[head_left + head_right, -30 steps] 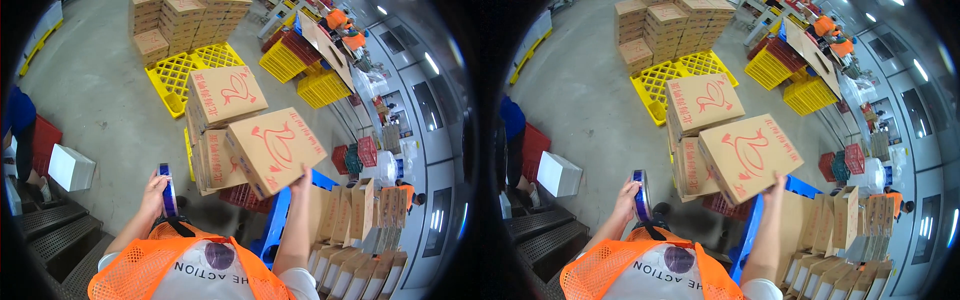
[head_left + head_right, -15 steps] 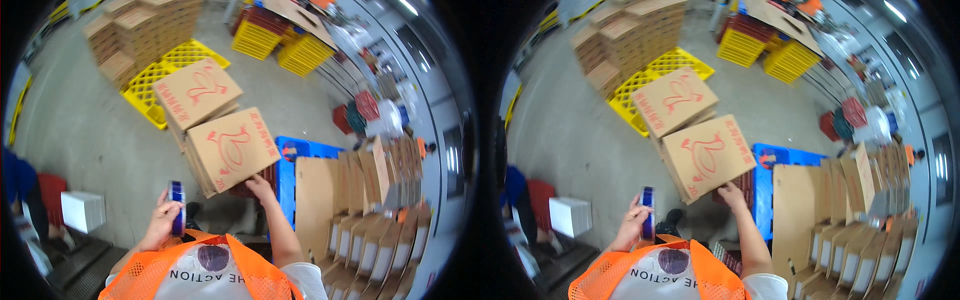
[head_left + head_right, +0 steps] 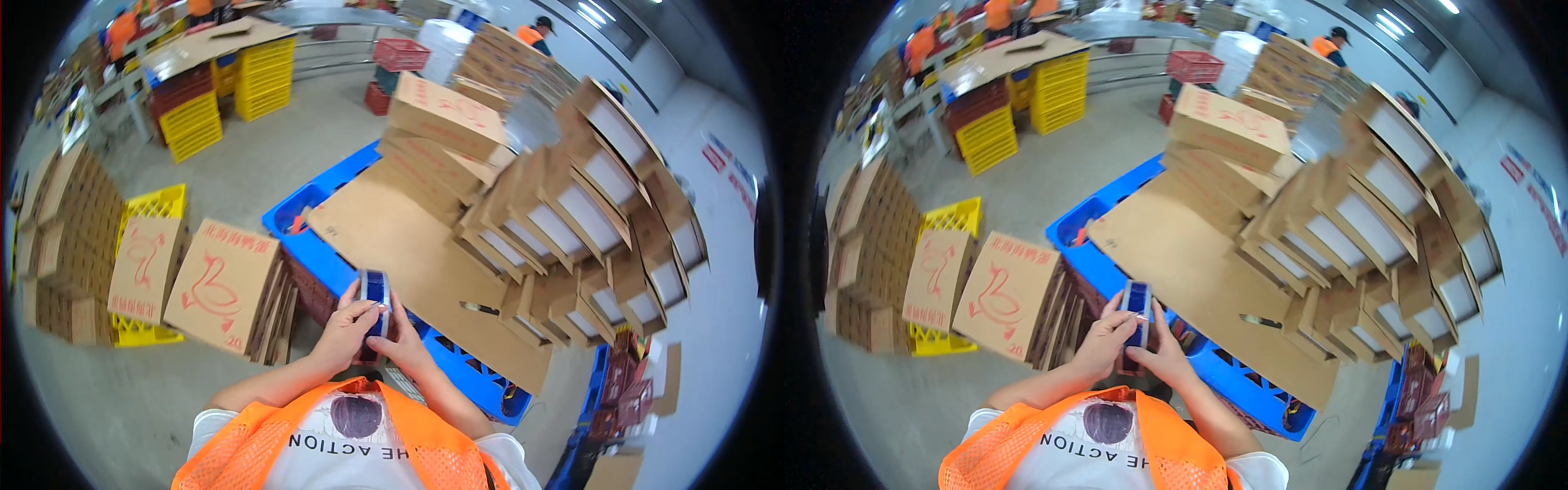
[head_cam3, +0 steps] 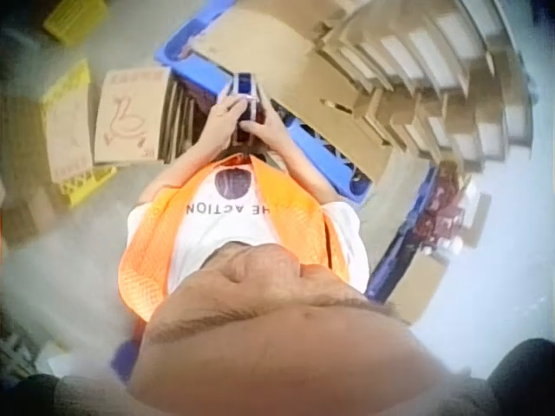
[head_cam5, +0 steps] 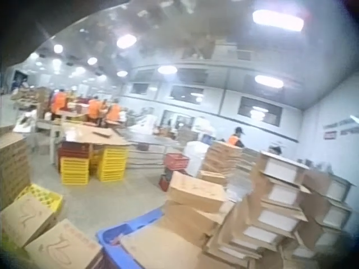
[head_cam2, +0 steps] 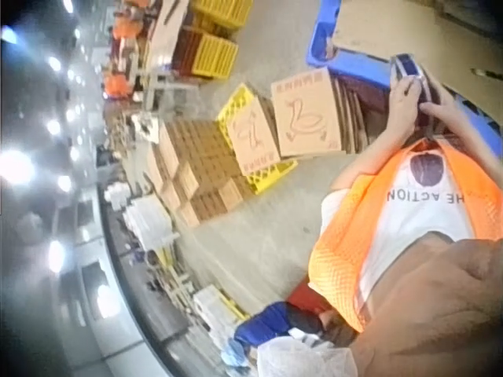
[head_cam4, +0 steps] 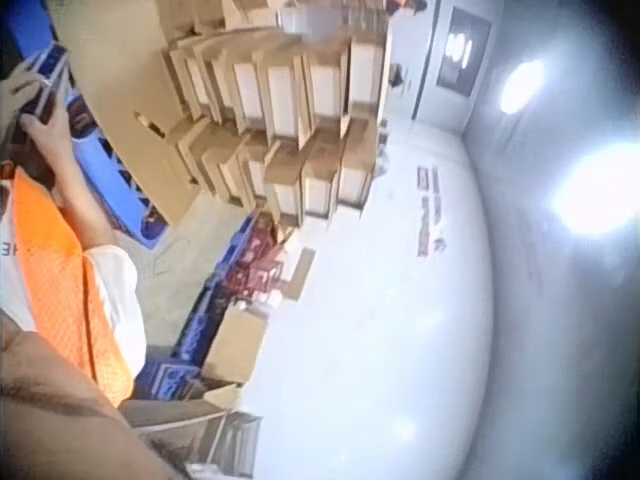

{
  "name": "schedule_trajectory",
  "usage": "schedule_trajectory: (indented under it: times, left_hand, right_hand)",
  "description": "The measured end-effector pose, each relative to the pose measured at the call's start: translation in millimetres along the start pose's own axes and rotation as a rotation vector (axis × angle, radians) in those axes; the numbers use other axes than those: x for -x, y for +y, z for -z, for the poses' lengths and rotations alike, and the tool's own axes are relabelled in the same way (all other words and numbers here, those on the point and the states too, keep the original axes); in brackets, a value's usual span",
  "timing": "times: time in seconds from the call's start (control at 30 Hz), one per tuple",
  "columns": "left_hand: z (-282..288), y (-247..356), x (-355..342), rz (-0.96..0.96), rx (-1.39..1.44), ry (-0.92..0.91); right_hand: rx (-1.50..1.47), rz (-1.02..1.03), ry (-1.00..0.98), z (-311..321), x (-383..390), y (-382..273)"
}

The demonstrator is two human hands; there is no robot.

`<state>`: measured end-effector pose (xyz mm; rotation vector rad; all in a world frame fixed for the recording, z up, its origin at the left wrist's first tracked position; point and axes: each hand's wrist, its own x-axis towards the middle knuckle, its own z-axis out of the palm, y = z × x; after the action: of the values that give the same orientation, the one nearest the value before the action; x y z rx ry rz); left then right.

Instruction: Manually applying tape to seal cardboard boxes and stacking them on a blue pallet.

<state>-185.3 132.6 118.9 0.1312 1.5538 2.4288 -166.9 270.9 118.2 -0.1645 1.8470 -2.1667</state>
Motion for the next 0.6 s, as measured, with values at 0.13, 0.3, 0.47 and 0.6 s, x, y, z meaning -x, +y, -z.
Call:
schedule_trajectory:
  times: [0.13,0.3,0.47,0.6]
  left_hand:
    - [-49,-45,-48,0.047,-0.243,-0.193]
    - [-101,-85,-88,-0.297,-0.55,-0.364]
    - [-125,-115,-105,-0.443,-0.718,-0.443]
    - [-134,-109,-111,-0.563,-0.959,-0.535]
  right_hand:
    - [-0.017,-0.042,0.214,74,27,-5]
    - [-0.147,-0.067,0.194,162,46,5]
    - [-0.083,-0.111,0.089,217,57,32]
    - [-0.004,-0.057,0.074,231,57,47]
